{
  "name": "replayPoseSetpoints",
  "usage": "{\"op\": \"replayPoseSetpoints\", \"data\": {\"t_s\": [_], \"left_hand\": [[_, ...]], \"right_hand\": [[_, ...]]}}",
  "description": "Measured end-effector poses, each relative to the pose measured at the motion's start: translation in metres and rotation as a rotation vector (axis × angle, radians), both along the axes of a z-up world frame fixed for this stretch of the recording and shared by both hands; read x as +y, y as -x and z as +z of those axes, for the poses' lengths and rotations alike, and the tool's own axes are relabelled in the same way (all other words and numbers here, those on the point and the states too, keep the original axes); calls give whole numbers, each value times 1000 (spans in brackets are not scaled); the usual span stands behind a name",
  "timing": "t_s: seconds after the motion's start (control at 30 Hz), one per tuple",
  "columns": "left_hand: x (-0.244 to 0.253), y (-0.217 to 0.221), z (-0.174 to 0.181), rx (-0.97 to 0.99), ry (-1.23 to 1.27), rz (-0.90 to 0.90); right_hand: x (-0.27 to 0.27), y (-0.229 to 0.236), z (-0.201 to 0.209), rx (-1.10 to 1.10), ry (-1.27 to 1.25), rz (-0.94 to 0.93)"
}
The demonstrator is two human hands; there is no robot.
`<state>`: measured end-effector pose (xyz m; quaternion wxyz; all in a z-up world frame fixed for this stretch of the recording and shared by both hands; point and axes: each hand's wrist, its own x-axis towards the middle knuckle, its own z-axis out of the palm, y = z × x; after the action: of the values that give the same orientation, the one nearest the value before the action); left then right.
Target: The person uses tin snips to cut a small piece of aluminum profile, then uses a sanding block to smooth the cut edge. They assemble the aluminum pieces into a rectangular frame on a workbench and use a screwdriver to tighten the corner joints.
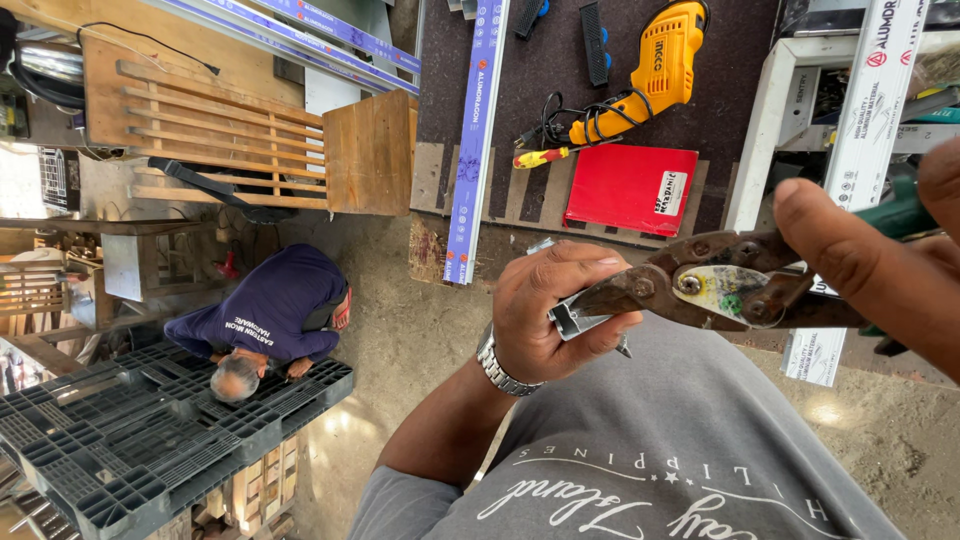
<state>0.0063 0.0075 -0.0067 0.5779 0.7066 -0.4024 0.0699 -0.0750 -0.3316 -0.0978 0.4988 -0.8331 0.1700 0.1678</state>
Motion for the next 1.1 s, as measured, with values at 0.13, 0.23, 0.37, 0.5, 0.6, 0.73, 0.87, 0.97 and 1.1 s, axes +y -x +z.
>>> {"op": "replayPoseSetpoints", "data": {"t_s": [0.13,0.23,0.37,0.5,0.6,0.73,0.87,0.97,1.1], "left_hand": [[-2,4,2,9,-8,-15],[-3,5,2,0,-7,-9],[-4,7,2,-1,-10,5],[-1,7,2,-13,-6,20],[0,7,2,-15,-7,14],[-1,7,3,-23,-20,25],[-2,8,3,-6,-11,16],[-1,8,3,-1,-13,14],[-1,9,3,-4,-16,28]], "right_hand": [[40,-33,89,-143,228,66],[43,-36,97,-81,427,83],[40,-35,72,-53,260,112],[51,-37,71,431,-211,-209],[51,-40,93,544,-238,-336],[57,-41,97,559,-171,-317],[49,-40,77,399,-104,-169],[43,-41,61,334,-41,-66],[41,-34,60,508,-124,-166]]}}
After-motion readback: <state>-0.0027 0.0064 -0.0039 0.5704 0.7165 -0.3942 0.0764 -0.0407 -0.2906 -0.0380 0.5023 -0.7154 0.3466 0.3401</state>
